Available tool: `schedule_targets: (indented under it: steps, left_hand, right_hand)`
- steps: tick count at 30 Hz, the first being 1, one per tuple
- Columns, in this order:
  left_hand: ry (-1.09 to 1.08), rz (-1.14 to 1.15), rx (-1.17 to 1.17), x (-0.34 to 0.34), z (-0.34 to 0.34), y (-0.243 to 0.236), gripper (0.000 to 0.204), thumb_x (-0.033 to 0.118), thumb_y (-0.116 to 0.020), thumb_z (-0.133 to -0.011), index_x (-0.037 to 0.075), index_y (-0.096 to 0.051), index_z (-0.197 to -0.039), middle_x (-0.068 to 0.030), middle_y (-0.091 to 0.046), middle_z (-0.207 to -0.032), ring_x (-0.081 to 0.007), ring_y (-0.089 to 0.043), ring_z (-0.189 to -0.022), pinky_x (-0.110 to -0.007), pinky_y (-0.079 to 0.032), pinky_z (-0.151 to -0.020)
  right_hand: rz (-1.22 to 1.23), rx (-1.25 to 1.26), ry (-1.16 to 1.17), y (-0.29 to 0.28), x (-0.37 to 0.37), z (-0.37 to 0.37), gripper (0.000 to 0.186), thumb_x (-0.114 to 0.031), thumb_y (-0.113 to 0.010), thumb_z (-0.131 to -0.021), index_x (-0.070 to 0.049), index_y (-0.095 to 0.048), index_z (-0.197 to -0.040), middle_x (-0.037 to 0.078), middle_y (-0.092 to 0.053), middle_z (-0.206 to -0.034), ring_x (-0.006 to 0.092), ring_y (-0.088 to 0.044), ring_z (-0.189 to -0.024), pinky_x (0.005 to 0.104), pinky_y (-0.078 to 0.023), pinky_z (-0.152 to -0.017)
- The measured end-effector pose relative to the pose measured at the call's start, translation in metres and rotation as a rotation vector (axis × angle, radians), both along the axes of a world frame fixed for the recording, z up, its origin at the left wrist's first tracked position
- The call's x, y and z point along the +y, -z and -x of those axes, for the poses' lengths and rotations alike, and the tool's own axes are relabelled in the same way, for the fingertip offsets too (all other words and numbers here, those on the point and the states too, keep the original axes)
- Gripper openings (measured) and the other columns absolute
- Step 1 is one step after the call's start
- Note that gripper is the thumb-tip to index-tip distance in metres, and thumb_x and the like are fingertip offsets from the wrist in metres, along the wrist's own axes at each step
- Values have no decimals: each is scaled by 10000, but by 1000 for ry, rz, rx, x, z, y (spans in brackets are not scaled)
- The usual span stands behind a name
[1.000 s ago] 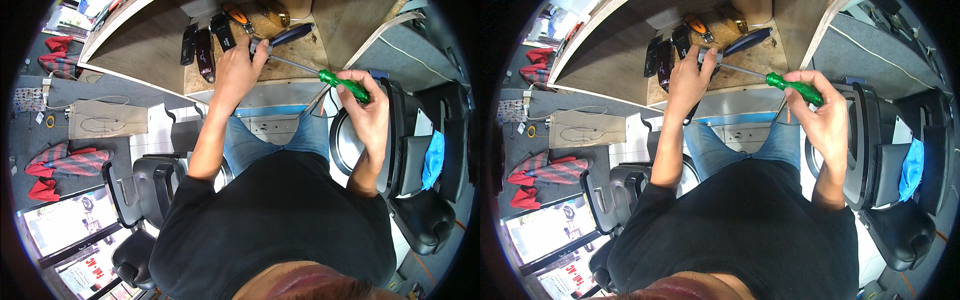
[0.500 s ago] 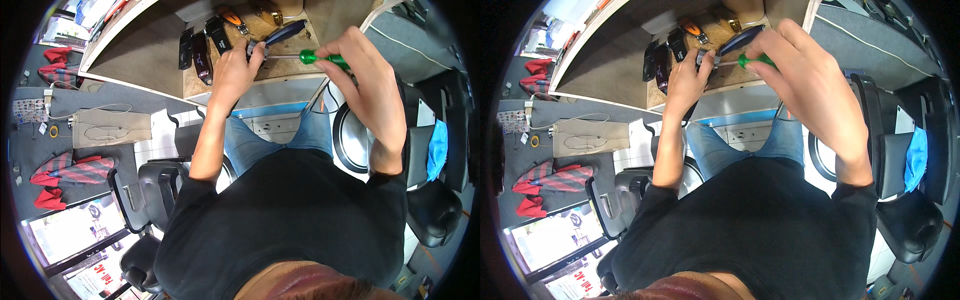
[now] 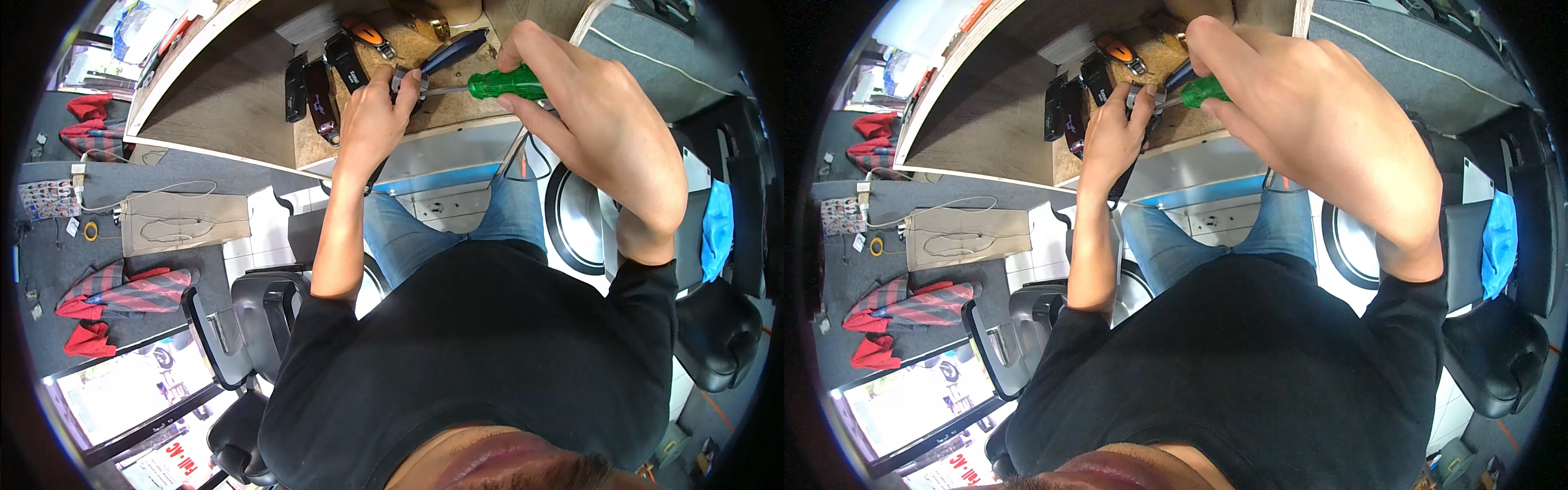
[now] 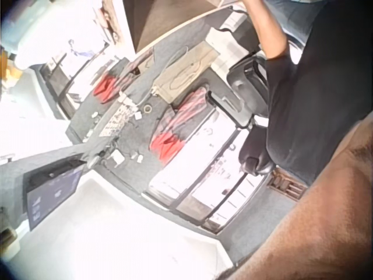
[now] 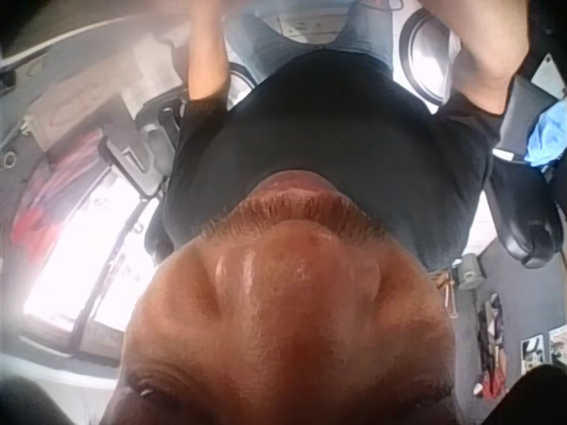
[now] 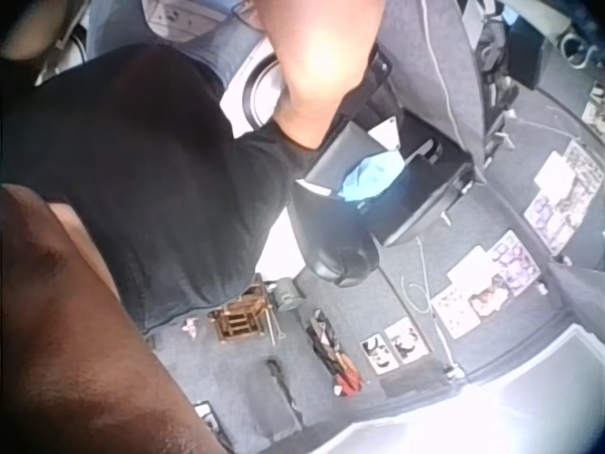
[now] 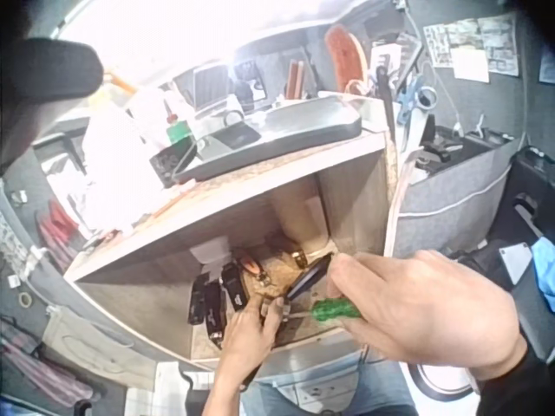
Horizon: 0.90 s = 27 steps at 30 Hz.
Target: The person uses a screwdriver to remove screws from the blade assembly of hair clippers and then detaches the blade.
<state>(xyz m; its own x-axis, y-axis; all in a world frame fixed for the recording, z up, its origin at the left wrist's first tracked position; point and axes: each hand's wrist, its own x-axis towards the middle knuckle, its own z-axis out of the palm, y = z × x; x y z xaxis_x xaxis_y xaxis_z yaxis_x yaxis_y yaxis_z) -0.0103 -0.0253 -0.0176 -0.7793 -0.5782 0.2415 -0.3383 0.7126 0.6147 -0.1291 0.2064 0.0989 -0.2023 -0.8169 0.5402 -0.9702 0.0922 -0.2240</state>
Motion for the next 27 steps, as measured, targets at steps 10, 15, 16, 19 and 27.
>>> schedule_targets:
  steps: [10,15,16,19,27]
  left_hand:
    - [-6,2,-8,2,-1,-4,475,455,-568,-1034,-7,-675,-1015,-289,-692,-753,-493,-697,-814,-549,-531,-761]
    - [-17,-8,4,3,-2,-5,477,454,-565,-1032,-9,-678,-1018,-287,-689,-745,-498,-692,-801,-551,-528,-757]
    - [-21,-15,6,3,-2,-6,475,452,-564,-1033,-9,-678,-1018,-287,-687,-741,-499,-690,-798,-552,-527,-755]
    - [8,-25,12,3,1,-6,478,455,-562,-1032,-8,-676,-998,-287,-676,-721,-499,-686,-782,-551,-524,-744]
    - [-7,-15,11,3,-2,-7,467,445,-569,-1030,-3,-657,-935,-275,-645,-656,-494,-675,-736,-543,-513,-711]
  right_hand:
    - [-191,52,11,-29,-2,-4,315,-252,-768,-917,-41,-573,-1044,145,-659,-668,350,-695,-622,425,-520,-536]
    - [-307,-59,7,-44,-3,-14,381,-247,-773,-913,-21,-510,-1071,133,-592,-607,332,-656,-521,407,-498,-454]
    - [-253,9,21,-34,-4,-7,378,-251,-767,-923,-20,-510,-1075,128,-595,-603,336,-639,-496,404,-491,-449]
    - [-186,72,85,-36,-7,-10,393,-278,-770,-932,-22,-511,-1080,116,-585,-578,337,-619,-471,394,-476,-440]
    - [-224,7,94,-41,-12,-13,421,-310,-786,-919,-32,-520,-1089,112,-539,-529,344,-614,-484,404,-469,-460]
